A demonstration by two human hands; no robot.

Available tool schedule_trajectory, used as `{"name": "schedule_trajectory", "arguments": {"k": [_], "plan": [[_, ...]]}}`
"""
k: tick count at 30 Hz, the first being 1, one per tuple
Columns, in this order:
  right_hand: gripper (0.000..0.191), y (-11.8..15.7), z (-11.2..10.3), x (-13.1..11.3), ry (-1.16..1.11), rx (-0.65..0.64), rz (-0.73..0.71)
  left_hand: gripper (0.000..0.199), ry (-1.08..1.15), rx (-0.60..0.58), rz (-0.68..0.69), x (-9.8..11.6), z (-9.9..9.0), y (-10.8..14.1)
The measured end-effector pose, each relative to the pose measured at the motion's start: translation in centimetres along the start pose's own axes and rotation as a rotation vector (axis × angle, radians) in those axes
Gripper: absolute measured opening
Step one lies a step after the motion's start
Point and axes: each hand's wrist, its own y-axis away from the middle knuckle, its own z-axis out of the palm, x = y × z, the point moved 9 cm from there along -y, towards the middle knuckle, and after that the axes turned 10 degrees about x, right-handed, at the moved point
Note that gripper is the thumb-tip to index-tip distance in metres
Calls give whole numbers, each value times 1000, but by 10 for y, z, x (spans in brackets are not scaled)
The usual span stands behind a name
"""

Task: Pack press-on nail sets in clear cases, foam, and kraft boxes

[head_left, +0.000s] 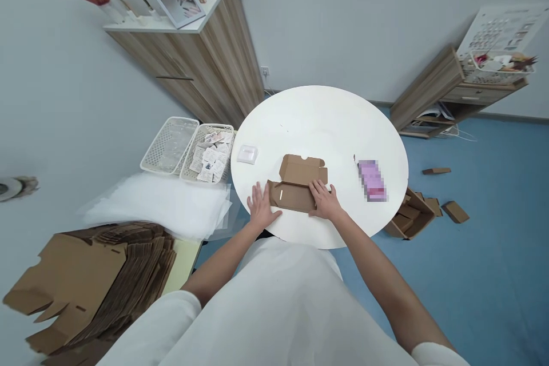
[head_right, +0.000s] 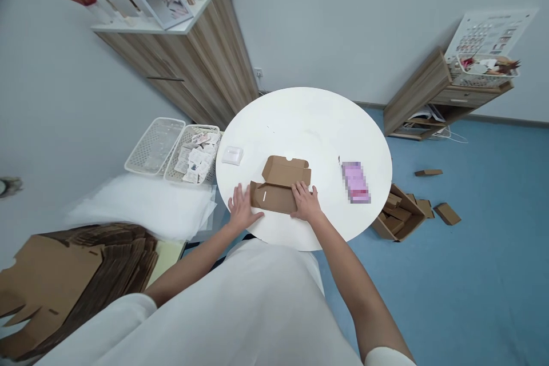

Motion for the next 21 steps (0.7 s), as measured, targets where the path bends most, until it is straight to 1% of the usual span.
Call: {"name": "schedule_trajectory", "arguments": {"k": [1,2,3,4,7,8,10,12,14,18,21], "plan": [[104,0,0,1,-5,-3,-7,102,46,-13,-92,-17,3,6],[104,0,0,2,-11,-5,-11,98,110,-49,-126,-28,10,10],[104,1,-1,2,-18,-4,-13,91,166,-72,-128,-33,15,11],[103,0,-1,2,-26,-1,-15,81,206,-63,-126,-36,18,10],[101,-1,-1,1,-62,7,-14,47,304,-34,-118,-31,22,-2],[101,-2,0,0,-74,8,-11,38,332,-31,-144,-29,22,-6],[101,-3,1,-2,-94,7,-1,28,400,-28,-223,-26,22,-11],[100,-3,1,-3,-106,6,6,23,456,-32,-286,-23,20,-11],[99,-3,2,-5,-116,7,5,19,478,-40,-302,-19,15,-8],[97,-2,2,-9,-137,13,4,19,508,-23,-252,-6,3,-6],[98,-2,2,-13,-141,16,0,22,485,-43,-195,6,2,-6]]}}
